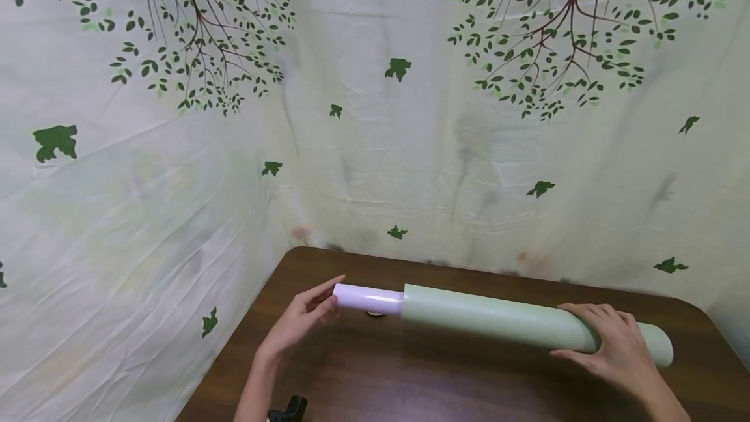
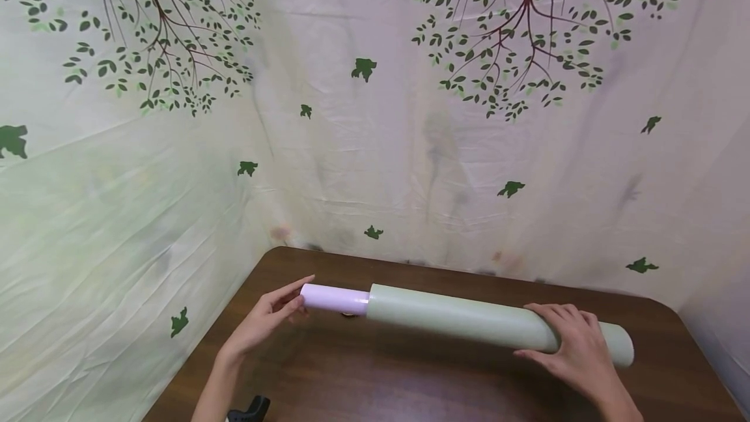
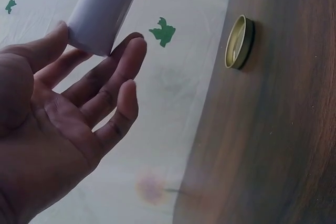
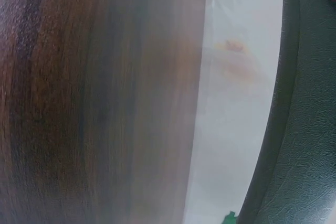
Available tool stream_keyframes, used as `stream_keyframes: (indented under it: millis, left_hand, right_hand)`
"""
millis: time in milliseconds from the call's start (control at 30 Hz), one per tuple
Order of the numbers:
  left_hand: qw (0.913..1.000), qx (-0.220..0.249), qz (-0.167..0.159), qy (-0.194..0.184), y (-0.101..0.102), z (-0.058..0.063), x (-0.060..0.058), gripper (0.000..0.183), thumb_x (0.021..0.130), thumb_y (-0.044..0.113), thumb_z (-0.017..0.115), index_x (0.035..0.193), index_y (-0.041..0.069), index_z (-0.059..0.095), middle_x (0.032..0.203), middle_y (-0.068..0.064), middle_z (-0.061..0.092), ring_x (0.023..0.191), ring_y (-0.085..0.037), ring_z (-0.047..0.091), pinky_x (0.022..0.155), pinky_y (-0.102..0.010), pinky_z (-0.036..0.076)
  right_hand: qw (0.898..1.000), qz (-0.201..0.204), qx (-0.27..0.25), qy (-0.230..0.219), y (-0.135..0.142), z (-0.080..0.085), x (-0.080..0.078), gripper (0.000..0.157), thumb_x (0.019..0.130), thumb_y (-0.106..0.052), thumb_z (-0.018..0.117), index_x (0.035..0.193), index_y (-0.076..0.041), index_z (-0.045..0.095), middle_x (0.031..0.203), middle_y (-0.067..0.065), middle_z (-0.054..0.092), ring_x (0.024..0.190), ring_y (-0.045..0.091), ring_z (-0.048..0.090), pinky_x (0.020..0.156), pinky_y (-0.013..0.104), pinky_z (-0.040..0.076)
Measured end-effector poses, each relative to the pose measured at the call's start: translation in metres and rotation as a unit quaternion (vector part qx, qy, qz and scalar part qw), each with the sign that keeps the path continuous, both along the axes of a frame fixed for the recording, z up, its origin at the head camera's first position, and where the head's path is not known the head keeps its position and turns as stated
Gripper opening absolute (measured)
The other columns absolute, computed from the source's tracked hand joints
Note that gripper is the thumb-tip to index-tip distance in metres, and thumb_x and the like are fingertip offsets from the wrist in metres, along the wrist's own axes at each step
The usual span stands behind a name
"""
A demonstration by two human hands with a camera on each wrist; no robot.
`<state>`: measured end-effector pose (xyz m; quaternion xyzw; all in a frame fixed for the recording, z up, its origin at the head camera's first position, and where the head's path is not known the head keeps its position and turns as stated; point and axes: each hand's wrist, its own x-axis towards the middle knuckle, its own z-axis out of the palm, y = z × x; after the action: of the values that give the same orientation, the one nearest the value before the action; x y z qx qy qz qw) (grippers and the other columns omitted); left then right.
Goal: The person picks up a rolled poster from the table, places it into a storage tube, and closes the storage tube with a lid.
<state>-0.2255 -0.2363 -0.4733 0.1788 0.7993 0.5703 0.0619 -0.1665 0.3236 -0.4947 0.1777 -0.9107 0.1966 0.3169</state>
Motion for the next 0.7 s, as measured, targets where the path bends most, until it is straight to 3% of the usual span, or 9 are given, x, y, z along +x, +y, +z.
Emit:
stream_keyframes:
  millis: [167,367,500,700]
  left_hand:
    - [0.9998,-0.007,-0.019,0.004,0.004,0.0,0.001,0.047,0.108,0.022,0.056,0.154,0.018,0.05,0.137,-0.023,0.063,0.103,-0.009,0.07,0.082,-0.026,0.054]
    - [0.9989,-0.008,-0.043,0.016,0.012,-0.002,0.001,0.047,0.107,0.02,0.057,0.154,0.017,0.05,0.132,-0.023,0.066,0.103,-0.008,0.07,0.083,-0.025,0.054]
    - [0.9986,-0.007,-0.047,0.021,0.019,-0.004,0.001,0.046,0.107,0.02,0.059,0.152,0.017,0.053,0.13,-0.022,0.067,0.102,-0.011,0.071,0.086,-0.025,0.055]
    - [0.9984,-0.009,-0.037,0.042,0.031,-0.008,0.001,0.044,0.104,0.02,0.063,0.148,0.015,0.058,0.127,-0.02,0.07,0.103,-0.025,0.073,0.087,-0.027,0.056]
  right_hand:
    - [1.0,0.002,0.0,0.001,-0.001,-0.001,0.0,0.087,0.046,-0.048,0.101,0.123,-0.019,0.072,0.109,0.005,0.071,0.104,0.017,0.049,0.083,0.044,0.029]
    - [1.0,0.002,0.001,-0.002,-0.003,-0.003,0.0,0.087,0.046,-0.048,0.101,0.124,-0.021,0.071,0.107,0.004,0.071,0.102,0.015,0.05,0.084,0.043,0.029]
    - [1.0,0.007,0.004,-0.003,-0.005,-0.002,0.0,0.087,0.047,-0.047,0.101,0.124,-0.021,0.071,0.107,0.004,0.072,0.1,0.015,0.051,0.083,0.043,0.03]
    - [1.0,0.01,0.003,-0.003,-0.009,-0.001,-0.001,0.087,0.047,-0.046,0.101,0.125,-0.021,0.071,0.108,0.003,0.072,0.101,0.015,0.051,0.084,0.044,0.03]
